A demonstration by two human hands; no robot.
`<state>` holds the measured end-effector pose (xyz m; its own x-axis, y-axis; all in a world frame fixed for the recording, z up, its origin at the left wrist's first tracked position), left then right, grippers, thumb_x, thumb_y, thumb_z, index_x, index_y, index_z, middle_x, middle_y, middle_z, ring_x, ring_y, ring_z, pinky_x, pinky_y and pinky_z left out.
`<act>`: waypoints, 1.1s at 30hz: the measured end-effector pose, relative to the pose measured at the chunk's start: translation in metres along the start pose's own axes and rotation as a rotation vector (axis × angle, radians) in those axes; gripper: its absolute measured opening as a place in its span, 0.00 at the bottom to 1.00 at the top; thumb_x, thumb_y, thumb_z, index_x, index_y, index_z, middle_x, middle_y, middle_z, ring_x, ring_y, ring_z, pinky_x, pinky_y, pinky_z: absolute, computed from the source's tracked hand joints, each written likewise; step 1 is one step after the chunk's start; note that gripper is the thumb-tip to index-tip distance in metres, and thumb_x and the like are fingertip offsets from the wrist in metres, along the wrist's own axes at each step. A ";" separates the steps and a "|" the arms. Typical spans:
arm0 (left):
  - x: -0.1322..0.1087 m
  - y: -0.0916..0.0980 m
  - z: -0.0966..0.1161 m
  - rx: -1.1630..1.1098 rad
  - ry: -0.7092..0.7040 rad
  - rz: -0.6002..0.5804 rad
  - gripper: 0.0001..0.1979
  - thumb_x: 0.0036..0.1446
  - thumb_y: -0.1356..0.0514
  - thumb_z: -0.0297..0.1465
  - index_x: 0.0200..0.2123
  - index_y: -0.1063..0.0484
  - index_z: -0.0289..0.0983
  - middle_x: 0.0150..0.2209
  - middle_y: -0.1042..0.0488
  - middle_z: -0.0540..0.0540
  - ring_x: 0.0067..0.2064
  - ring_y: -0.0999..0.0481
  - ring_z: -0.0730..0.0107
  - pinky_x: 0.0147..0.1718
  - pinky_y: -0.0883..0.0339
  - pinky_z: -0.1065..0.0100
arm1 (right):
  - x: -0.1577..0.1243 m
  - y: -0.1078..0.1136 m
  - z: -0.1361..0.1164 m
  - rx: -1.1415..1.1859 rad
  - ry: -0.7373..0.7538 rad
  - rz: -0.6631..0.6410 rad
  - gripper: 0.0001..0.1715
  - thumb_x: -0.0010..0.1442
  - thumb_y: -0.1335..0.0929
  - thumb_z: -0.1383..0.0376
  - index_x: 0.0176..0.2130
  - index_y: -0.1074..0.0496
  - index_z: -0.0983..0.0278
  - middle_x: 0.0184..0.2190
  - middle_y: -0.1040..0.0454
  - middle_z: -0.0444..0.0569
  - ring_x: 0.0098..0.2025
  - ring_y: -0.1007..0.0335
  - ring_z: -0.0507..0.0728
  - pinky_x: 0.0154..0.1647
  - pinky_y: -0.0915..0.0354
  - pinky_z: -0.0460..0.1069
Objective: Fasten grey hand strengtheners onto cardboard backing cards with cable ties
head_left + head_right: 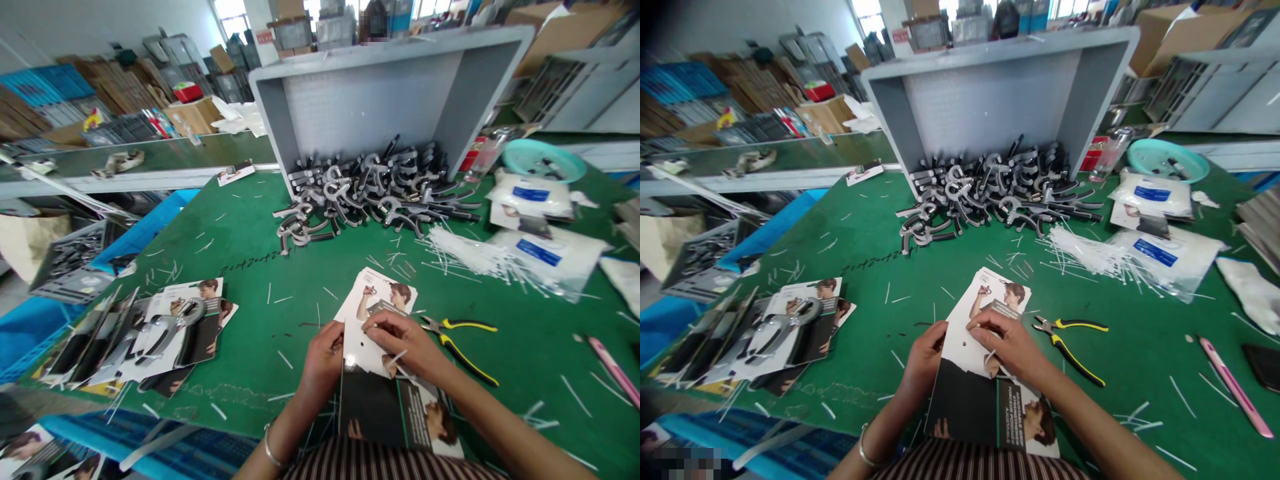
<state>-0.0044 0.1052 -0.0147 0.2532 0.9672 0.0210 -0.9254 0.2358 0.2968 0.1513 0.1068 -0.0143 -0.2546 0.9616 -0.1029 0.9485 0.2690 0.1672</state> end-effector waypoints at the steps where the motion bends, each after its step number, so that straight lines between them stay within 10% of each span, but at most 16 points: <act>1: 0.000 -0.001 0.002 0.013 -0.007 -0.031 0.09 0.56 0.41 0.23 0.37 0.22 0.37 0.34 0.26 0.47 0.35 0.28 0.68 0.36 0.35 0.72 | -0.002 -0.002 -0.002 -0.001 0.004 -0.007 0.10 0.63 0.32 0.58 0.40 0.25 0.60 0.35 0.26 0.45 0.37 0.33 0.54 0.39 0.40 0.47; 33: -0.042 -0.008 0.011 -0.041 -0.069 -0.154 0.05 0.57 0.39 0.26 0.31 0.22 0.36 0.36 0.25 0.45 0.36 0.28 0.67 0.37 0.35 0.71 | -0.032 -0.025 -0.014 -0.105 0.008 -0.135 0.15 0.56 0.26 0.62 0.43 0.30 0.58 0.41 0.27 0.45 0.41 0.32 0.56 0.43 0.38 0.48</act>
Point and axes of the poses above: each hand's wrist, its own x-axis towards the middle knuckle, its own y-axis out of the back of the hand, z = x × y, the point moved 9 cm from there along x, towards the middle knuckle
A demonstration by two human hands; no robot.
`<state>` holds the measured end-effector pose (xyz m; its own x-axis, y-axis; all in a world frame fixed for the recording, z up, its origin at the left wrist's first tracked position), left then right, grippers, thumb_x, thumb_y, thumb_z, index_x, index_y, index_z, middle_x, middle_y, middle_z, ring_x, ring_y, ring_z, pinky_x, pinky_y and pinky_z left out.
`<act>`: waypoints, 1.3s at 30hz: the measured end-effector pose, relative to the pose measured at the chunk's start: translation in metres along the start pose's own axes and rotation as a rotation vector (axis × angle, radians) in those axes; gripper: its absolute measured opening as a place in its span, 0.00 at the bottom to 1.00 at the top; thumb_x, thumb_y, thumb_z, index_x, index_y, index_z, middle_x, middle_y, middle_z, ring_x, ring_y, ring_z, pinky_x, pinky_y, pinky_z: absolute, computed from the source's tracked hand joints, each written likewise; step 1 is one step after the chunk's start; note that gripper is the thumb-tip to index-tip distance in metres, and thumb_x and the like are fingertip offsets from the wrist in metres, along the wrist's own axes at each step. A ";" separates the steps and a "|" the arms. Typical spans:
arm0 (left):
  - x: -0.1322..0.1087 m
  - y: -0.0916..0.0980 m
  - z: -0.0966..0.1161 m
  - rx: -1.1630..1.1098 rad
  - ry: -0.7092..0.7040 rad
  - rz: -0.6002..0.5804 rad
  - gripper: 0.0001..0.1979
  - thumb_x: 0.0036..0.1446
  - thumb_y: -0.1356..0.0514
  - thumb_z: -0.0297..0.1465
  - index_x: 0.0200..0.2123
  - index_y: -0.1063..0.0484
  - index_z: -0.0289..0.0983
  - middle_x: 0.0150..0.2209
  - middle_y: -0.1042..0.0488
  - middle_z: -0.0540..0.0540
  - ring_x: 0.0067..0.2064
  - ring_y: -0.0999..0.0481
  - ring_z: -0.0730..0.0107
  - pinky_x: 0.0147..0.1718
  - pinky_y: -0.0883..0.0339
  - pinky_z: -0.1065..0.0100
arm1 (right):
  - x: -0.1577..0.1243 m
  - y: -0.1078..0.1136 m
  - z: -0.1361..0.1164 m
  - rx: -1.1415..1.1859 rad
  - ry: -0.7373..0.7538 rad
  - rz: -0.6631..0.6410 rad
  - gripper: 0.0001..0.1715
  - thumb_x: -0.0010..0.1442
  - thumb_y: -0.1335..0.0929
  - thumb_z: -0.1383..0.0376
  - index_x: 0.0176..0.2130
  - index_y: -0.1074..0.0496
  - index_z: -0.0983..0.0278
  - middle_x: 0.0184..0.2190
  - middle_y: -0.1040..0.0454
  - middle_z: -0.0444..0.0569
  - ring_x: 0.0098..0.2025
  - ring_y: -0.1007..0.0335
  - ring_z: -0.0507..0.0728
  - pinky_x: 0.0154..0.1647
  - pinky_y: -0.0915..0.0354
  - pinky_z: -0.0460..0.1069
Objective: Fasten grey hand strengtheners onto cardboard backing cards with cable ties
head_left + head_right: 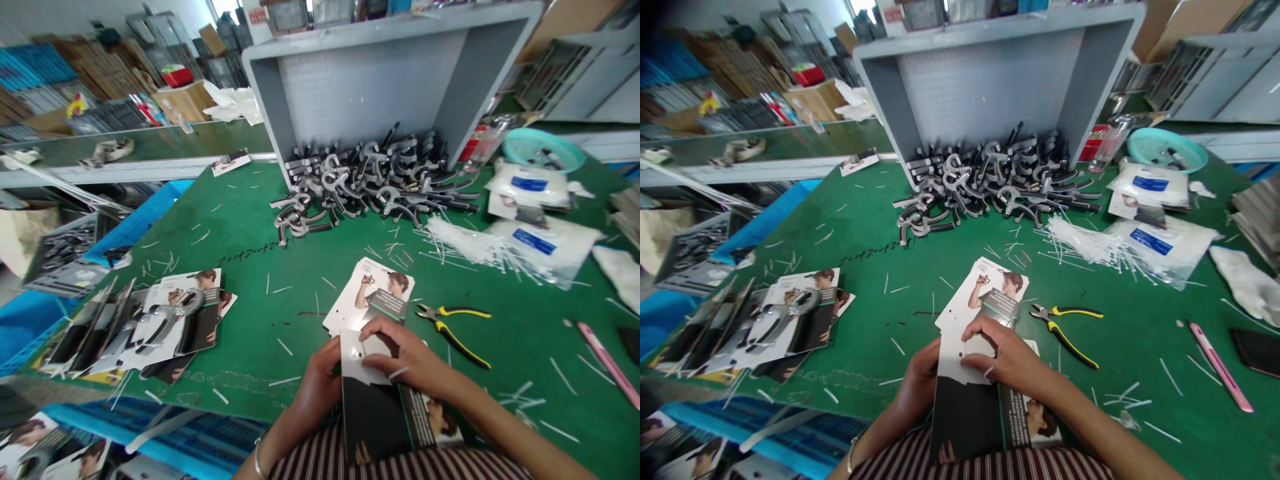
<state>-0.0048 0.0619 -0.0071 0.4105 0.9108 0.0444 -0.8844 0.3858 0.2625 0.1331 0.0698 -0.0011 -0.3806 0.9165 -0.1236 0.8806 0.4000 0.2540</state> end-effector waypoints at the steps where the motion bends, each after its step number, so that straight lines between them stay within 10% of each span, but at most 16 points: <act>1: -0.001 0.003 -0.004 -0.037 0.038 0.026 0.05 0.57 0.39 0.27 0.32 0.22 0.36 0.35 0.25 0.45 0.36 0.28 0.67 0.36 0.35 0.71 | 0.001 0.002 0.001 0.003 0.005 0.009 0.13 0.57 0.27 0.62 0.43 0.30 0.59 0.40 0.27 0.45 0.41 0.32 0.56 0.43 0.38 0.48; 6: 0.023 0.014 -0.012 -0.227 0.188 0.163 0.06 0.55 0.38 0.30 0.37 0.23 0.36 0.33 0.24 0.47 0.32 0.27 0.70 0.33 0.34 0.72 | 0.028 0.027 -0.007 0.049 0.051 0.082 0.07 0.62 0.32 0.60 0.38 0.29 0.61 0.35 0.29 0.45 0.36 0.34 0.54 0.37 0.38 0.47; 17: 0.064 0.028 0.004 -0.204 0.019 0.233 0.07 0.56 0.37 0.32 0.37 0.23 0.36 0.34 0.25 0.48 0.35 0.28 0.69 0.36 0.34 0.71 | 0.064 0.060 -0.030 0.038 0.082 0.183 0.10 0.62 0.32 0.57 0.38 0.30 0.61 0.30 0.32 0.42 0.28 0.39 0.50 0.29 0.40 0.46; 26: 0.068 0.029 0.011 -0.489 0.110 0.264 0.18 0.55 0.35 0.38 0.45 0.35 0.38 0.38 0.24 0.46 0.32 0.26 0.72 0.30 0.35 0.73 | 0.058 0.049 -0.044 -0.163 0.168 0.111 0.19 0.54 0.26 0.59 0.45 0.30 0.58 0.39 0.28 0.45 0.38 0.32 0.56 0.41 0.36 0.50; 39: 0.064 0.032 0.014 -0.202 0.207 0.233 0.14 0.61 0.42 0.37 0.48 0.34 0.37 0.32 0.23 0.49 0.32 0.24 0.69 0.32 0.33 0.70 | 0.047 0.012 -0.056 -0.513 0.431 0.122 0.06 0.66 0.34 0.63 0.41 0.26 0.58 0.49 0.27 0.51 0.51 0.34 0.61 0.54 0.41 0.58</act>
Point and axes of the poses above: each hand's wrist, its own x-axis towards the middle knuckle, its own y-axis out of the back of the hand, z = x × y, the point moved 9 cm from there along x, towards the middle knuckle
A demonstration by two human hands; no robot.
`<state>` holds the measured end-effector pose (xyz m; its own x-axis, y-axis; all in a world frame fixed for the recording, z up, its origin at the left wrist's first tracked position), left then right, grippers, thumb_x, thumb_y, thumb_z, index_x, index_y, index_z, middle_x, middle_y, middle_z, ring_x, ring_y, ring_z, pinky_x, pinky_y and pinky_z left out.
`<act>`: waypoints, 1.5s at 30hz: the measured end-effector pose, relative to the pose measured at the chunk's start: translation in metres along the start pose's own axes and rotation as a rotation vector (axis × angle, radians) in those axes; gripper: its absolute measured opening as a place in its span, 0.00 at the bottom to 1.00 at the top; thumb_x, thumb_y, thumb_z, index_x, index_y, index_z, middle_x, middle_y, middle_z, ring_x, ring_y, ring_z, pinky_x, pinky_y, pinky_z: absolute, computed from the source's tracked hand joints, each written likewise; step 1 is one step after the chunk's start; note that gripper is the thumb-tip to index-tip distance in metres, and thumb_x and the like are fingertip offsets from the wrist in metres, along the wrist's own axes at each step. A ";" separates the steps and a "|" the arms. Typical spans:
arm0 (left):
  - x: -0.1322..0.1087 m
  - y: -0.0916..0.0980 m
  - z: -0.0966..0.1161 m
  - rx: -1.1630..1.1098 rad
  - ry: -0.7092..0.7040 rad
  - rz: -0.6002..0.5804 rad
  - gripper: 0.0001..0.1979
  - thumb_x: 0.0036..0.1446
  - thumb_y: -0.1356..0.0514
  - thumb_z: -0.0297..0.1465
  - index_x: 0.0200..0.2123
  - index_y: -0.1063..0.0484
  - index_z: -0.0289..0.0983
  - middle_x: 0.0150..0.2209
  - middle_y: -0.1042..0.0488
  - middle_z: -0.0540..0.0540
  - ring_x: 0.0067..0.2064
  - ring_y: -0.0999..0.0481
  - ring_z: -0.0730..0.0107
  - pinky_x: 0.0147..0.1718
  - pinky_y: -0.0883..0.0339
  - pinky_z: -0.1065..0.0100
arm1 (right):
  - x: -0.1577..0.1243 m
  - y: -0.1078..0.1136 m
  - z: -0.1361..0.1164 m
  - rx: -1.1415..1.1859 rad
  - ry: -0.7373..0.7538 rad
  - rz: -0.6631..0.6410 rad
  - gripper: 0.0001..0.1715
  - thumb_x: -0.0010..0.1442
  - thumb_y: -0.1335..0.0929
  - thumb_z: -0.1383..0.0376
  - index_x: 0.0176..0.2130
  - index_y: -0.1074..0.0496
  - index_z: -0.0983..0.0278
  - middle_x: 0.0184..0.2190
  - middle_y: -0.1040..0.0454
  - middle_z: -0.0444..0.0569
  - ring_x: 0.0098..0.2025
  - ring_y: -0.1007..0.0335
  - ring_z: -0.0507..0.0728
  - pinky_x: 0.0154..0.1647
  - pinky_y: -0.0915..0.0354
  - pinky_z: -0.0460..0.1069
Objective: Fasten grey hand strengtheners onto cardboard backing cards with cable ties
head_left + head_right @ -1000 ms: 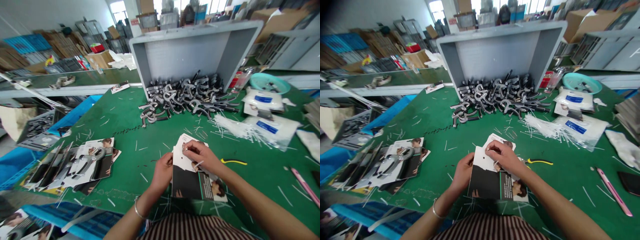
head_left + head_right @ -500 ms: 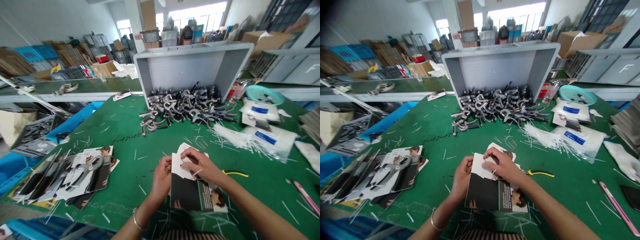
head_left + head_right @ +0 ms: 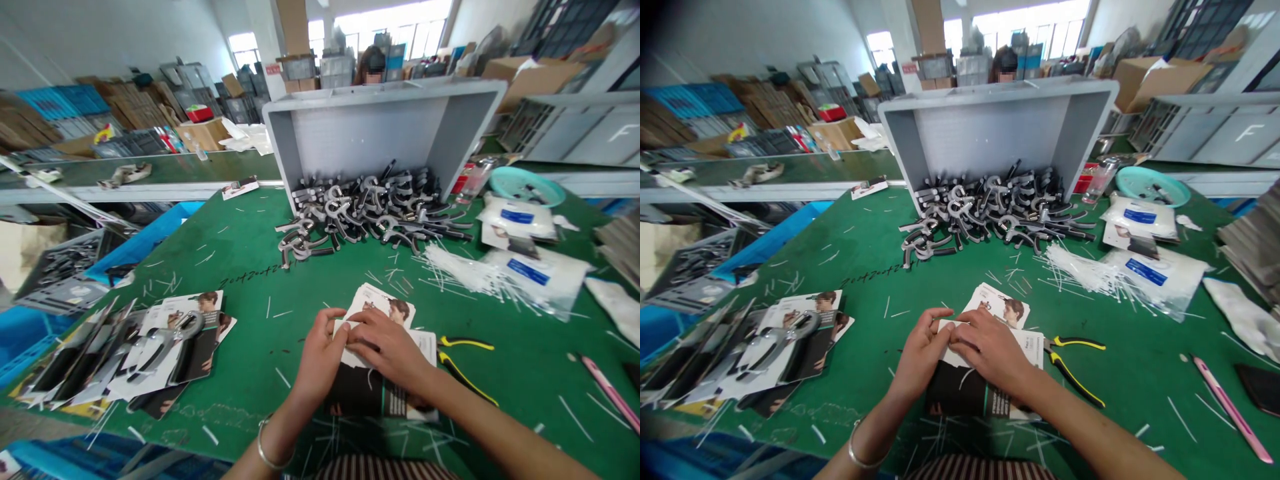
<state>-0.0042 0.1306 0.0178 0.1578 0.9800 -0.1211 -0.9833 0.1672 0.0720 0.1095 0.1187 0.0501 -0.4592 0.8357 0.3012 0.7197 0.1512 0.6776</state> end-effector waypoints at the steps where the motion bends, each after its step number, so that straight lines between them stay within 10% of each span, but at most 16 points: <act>1: 0.002 -0.001 0.001 -0.023 -0.010 -0.003 0.13 0.61 0.42 0.36 0.47 0.34 0.38 0.33 0.22 0.48 0.34 0.23 0.69 0.33 0.32 0.70 | 0.000 0.001 0.001 -0.013 -0.004 0.025 0.06 0.67 0.35 0.64 0.41 0.26 0.58 0.50 0.27 0.51 0.52 0.35 0.61 0.55 0.42 0.58; 10: 0.010 0.036 -0.019 -0.252 -0.019 0.255 0.16 0.56 0.36 0.37 0.45 0.31 0.36 0.40 0.23 0.46 0.39 0.23 0.70 0.37 0.31 0.71 | -0.016 0.070 0.022 0.098 -0.095 0.250 0.07 0.67 0.36 0.64 0.40 0.28 0.58 0.54 0.29 0.51 0.58 0.37 0.62 0.59 0.44 0.59; 18: 0.000 0.009 -0.088 -0.305 0.245 0.099 0.24 0.50 0.32 0.38 0.45 0.38 0.36 0.35 0.22 0.47 0.27 0.21 0.67 0.29 0.29 0.68 | -0.079 0.134 0.216 -0.548 -0.669 0.196 0.12 0.62 0.36 0.66 0.45 0.29 0.68 0.45 0.29 0.62 0.46 0.30 0.64 0.51 0.36 0.58; 23: 0.001 0.004 -0.082 -0.256 0.231 0.067 0.23 0.52 0.33 0.38 0.45 0.39 0.37 0.32 0.23 0.50 0.21 0.22 0.70 0.23 0.32 0.70 | -0.085 0.138 0.260 -0.574 -0.723 0.067 0.08 0.61 0.35 0.66 0.34 0.27 0.66 0.36 0.27 0.58 0.38 0.29 0.61 0.41 0.36 0.52; 30: -0.016 -0.005 -0.090 -0.171 0.264 -0.006 0.23 0.54 0.37 0.42 0.46 0.42 0.37 0.22 0.28 0.56 0.17 0.25 0.69 0.17 0.35 0.73 | -0.088 0.142 0.265 -0.487 -0.650 -0.050 0.08 0.59 0.33 0.62 0.32 0.27 0.64 0.31 0.24 0.52 0.33 0.28 0.58 0.35 0.36 0.50; 34: -0.016 0.018 -0.092 0.079 0.232 -0.078 0.20 0.60 0.43 0.44 0.49 0.39 0.37 0.23 0.27 0.53 0.17 0.28 0.70 0.13 0.39 0.74 | -0.107 0.130 0.220 -0.447 -0.602 0.036 0.15 0.65 0.37 0.57 0.44 0.29 0.64 0.40 0.24 0.55 0.37 0.28 0.59 0.39 0.34 0.51; 40: 0.082 0.103 -0.026 0.711 -0.136 0.197 0.12 0.63 0.45 0.36 0.47 0.30 0.38 0.42 0.22 0.44 0.42 0.21 0.64 0.45 0.28 0.63 | -0.125 0.053 0.120 -0.459 -0.346 0.298 0.14 0.68 0.39 0.58 0.46 0.31 0.63 0.45 0.26 0.56 0.48 0.32 0.63 0.52 0.38 0.59; 45: 0.181 0.139 -0.011 0.847 -0.092 0.374 0.16 0.57 0.40 0.26 0.48 0.31 0.28 0.53 0.30 0.28 0.60 0.34 0.46 0.58 0.41 0.49 | -0.139 0.036 0.139 -0.684 -0.264 0.155 0.16 0.67 0.38 0.61 0.50 0.30 0.64 0.50 0.27 0.57 0.48 0.33 0.64 0.52 0.40 0.60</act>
<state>-0.1138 0.3296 -0.0051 -0.1137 0.9846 0.1326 -0.5828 -0.1742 0.7937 0.2715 0.0807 -0.0606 -0.1769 0.9327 0.3143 0.2415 -0.2685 0.9325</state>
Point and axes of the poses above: each hand's wrist, its own x-axis towards the middle knuckle, its own y-axis out of the back of the hand, z = x × y, the point moved 9 cm from there along x, towards the middle knuckle
